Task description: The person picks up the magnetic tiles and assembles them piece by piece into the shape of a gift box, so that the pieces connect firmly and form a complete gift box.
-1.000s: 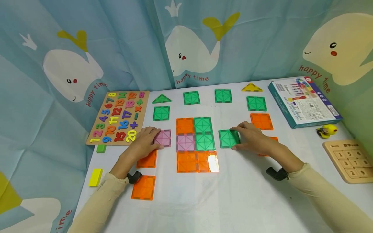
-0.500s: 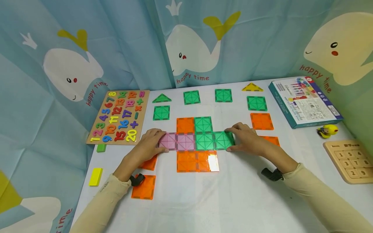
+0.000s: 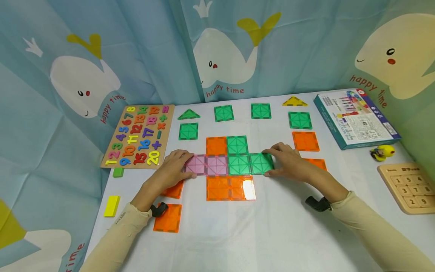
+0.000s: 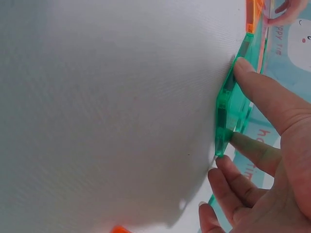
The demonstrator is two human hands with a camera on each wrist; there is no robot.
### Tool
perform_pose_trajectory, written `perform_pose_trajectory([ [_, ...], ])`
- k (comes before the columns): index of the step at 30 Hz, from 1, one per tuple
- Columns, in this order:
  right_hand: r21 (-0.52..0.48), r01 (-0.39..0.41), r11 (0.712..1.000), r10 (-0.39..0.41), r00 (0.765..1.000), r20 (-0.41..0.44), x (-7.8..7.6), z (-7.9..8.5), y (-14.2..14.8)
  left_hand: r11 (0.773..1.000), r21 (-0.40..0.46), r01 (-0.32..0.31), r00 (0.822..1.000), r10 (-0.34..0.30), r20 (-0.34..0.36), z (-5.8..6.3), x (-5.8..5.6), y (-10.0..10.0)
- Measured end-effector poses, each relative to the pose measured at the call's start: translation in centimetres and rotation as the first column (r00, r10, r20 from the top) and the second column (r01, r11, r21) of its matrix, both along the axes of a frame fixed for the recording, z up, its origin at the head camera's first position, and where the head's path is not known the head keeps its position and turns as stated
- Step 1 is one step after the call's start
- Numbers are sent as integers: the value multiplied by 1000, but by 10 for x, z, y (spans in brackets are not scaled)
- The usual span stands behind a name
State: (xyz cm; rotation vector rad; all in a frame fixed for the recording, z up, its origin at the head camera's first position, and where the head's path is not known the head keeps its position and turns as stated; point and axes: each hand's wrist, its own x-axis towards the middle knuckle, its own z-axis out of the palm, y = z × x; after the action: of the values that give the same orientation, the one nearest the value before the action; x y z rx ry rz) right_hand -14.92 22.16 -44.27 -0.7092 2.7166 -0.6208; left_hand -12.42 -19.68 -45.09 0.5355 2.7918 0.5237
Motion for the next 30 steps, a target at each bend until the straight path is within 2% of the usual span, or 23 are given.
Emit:
perform_pose_trajectory([
  [5, -8, 1, 1000, -1, 1000, 1, -1, 2, 2, 1000, -1, -4, 999, 4, 35, 1, -5, -4],
  [9, -26, 25, 999, -24, 999, 26, -6, 11, 15, 999, 31, -41, 998, 39, 47, 6, -16, -12],
  [15, 12, 112, 994, -113, 987, 113, -27, 29, 54, 995, 65, -80, 997, 80, 5, 14, -45, -28],
  [21, 101, 155, 983, -167, 977, 129, -51, 31, 95, 995, 40, -87, 996, 87, -9, 13, -75, -32],
  [25, 136, 146, 980, -163, 978, 127, -60, 26, 113, 999, 2, -49, 999, 49, -11, 11, -91, -27],
  [30, 148, 117, 982, -137, 981, 134, -63, 23, 122, 998, -41, -41, 999, 42, 25, 10, -106, -20],
])
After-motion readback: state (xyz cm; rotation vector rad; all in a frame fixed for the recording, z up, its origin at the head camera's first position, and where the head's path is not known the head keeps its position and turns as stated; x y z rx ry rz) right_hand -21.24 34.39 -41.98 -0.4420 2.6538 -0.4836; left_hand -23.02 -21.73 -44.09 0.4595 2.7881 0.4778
